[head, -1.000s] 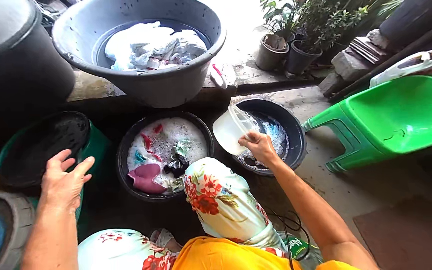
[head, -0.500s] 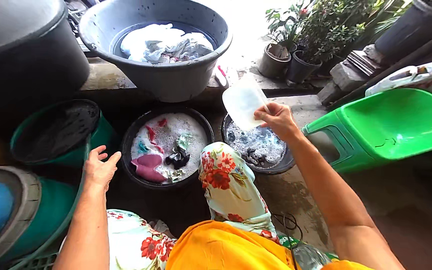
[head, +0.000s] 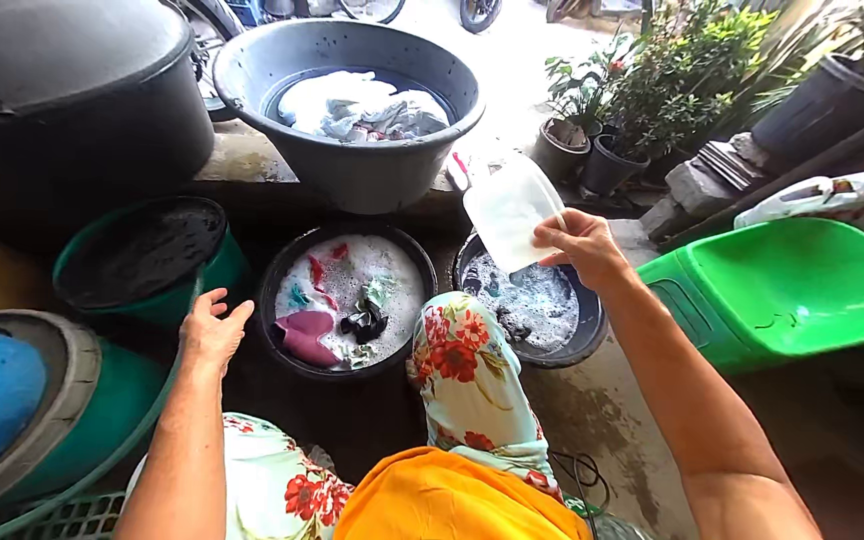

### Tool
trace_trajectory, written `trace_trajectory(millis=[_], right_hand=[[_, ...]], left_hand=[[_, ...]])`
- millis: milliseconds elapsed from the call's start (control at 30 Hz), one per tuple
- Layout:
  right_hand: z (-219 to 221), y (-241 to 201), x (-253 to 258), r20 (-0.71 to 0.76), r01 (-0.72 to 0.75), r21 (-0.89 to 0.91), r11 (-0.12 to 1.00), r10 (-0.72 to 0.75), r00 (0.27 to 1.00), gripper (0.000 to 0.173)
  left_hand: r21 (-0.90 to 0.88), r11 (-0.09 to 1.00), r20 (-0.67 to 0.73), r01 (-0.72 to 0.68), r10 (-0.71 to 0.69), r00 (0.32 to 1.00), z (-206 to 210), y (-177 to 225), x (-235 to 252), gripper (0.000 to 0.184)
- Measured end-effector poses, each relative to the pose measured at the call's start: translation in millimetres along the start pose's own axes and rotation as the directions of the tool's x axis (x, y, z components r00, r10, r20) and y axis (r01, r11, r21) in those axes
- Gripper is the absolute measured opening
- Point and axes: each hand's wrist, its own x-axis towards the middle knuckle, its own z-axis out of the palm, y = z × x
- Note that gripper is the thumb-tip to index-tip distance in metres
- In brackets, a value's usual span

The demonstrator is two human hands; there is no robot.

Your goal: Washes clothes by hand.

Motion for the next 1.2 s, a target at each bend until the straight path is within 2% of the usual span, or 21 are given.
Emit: trace_trajectory(millis=[133, 233, 333, 433, 533, 600, 667, 767, 833, 933, 1067, 1200], right_hand=[[6, -5, 3, 0.008, 0.004, 0.009, 1.000, -0.004, 1.000, 0.002], [9, -12, 9, 0.035, 0.049, -0.176, 0.983, -0.043, 0.998, 0.006], [11, -34, 9, 0.083, 0.104, -0.411, 0.906, -0.076, 0.994, 0.008], [11, -68, 13, 0.139, 0.203, -0.459, 0.865, -0.156, 0.978, 0.007], [14, -104, 30, 0.197, 0.334, -0.329, 0.884, -0.281, 0.939, 0.009], [26, -131, 48, 0.185, 0.365, -0.169, 0.915, -0.335, 0.924, 0.006], [45, -157, 67, 0.149, 0.333, -0.009, 0.943, -0.328, 0.933, 0.004], [81, -186, 95, 0.066, 0.218, 0.208, 0.954, -0.236, 0.970, 0.003], [105, -192, 117, 0.034, 0.137, 0.363, 0.922, -0.160, 0.987, 0.004], [131, -192, 144, 0.021, 0.049, 0.508, 0.860, -0.069, 0.997, 0.017], [165, -190, 161, 0.037, 0.045, 0.631, 0.774, -0.088, 0.995, 0.022], [187, -194, 162, -0.005, 0.067, 0.798, 0.598, -0.104, 0.995, 0.016]], left_hand=[[0.009, 1.000, 0.001, -0.021, 0.021, 1.000, -3, -1, -1, 0.060], [0.049, 0.997, -0.007, -0.054, 0.054, 0.999, -7, 0, -3, 0.061], [0.070, 0.996, -0.014, -0.061, 0.062, 0.998, -13, 4, -7, 0.060], [0.080, 0.995, -0.019, -0.066, 0.068, 0.998, -18, 2, -6, 0.059], [0.097, 0.991, -0.019, -0.094, 0.096, 0.995, -24, 1, -7, 0.058], [0.114, 0.989, -0.018, -0.095, 0.098, 0.995, -27, 1, -8, 0.057], [0.114, 0.989, -0.027, -0.093, 0.097, 0.995, -29, 0, -8, 0.056], [0.109, 0.991, -0.051, -0.079, 0.085, 0.995, -34, 0, -9, 0.055], [0.098, 0.993, -0.063, -0.061, 0.067, 0.996, -37, -2, -9, 0.055], [0.095, 0.994, -0.073, -0.053, 0.060, 0.995, -39, 0, -10, 0.056], [0.111, 0.993, -0.090, -0.048, 0.058, 0.994, -48, -8, -12, 0.057], [0.122, 0.992, -0.075, -0.015, 0.025, 0.997, -56, -16, -10, 0.054]])
